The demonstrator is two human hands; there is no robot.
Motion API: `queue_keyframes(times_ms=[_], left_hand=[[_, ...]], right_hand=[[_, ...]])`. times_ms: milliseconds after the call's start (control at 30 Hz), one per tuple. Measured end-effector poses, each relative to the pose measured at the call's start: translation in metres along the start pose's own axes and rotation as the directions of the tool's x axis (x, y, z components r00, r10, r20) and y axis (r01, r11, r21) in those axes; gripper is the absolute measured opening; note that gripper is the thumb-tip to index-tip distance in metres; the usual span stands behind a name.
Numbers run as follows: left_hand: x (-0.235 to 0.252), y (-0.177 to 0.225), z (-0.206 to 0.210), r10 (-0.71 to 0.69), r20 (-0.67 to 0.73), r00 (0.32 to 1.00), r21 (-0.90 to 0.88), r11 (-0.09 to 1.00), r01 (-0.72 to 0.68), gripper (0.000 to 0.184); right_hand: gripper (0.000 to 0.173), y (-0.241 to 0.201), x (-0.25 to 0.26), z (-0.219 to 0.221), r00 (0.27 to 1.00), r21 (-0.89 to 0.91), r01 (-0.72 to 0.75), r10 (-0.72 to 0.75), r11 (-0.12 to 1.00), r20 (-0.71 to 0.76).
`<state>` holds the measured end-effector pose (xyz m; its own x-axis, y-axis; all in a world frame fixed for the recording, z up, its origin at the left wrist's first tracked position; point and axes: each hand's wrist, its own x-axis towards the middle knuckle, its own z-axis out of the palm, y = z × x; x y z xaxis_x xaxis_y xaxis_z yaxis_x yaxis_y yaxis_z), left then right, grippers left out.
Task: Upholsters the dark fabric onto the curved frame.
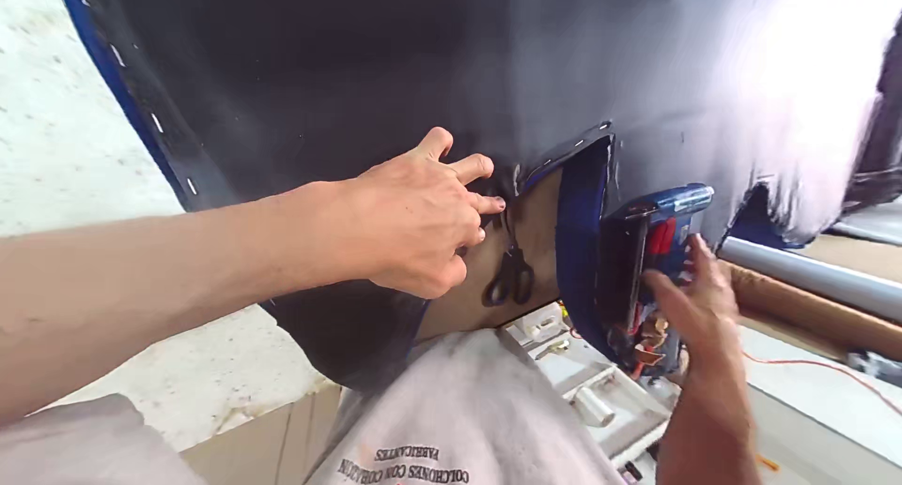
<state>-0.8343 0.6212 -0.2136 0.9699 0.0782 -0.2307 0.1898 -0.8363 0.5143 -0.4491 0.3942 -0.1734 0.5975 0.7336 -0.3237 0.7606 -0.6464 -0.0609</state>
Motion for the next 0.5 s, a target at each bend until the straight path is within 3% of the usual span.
queue_keyframes(times_ms=[67,167,300,400,500], left_hand=[[-0.001,-0.001,0.001,0.001,-0.005,1.000,-0.002,1.000,-0.001,0.045],[0.000,0.000,-0.001,0.001,0.022,1.000,-0.014,1.000,-0.001,0.043],[0.000,-0.004,0.000,0.018,0.009,1.000,-0.028,0.999,-0.018,0.042],[0.002,-0.007,0.001,0.039,-0.016,0.999,-0.032,0.999,-0.039,0.042],[0.001,-0.010,0.005,0.051,-0.040,0.998,-0.031,0.998,-0.053,0.043]], right_hand=[[0.080,0.012,0.016,0.006,0.999,0.000,-0.029,0.029,1.000,0.041],[0.070,0.002,0.007,-0.016,0.997,0.180,-0.045,0.031,0.983,0.077],[0.058,-0.045,-0.045,-0.047,0.953,0.567,0.040,-0.203,0.823,0.226],[0.038,-0.090,-0.076,-0.034,0.937,0.499,0.225,-0.327,0.837,0.126],[0.033,-0.119,-0.082,-0.017,0.864,0.446,0.417,-0.498,0.792,0.077]])
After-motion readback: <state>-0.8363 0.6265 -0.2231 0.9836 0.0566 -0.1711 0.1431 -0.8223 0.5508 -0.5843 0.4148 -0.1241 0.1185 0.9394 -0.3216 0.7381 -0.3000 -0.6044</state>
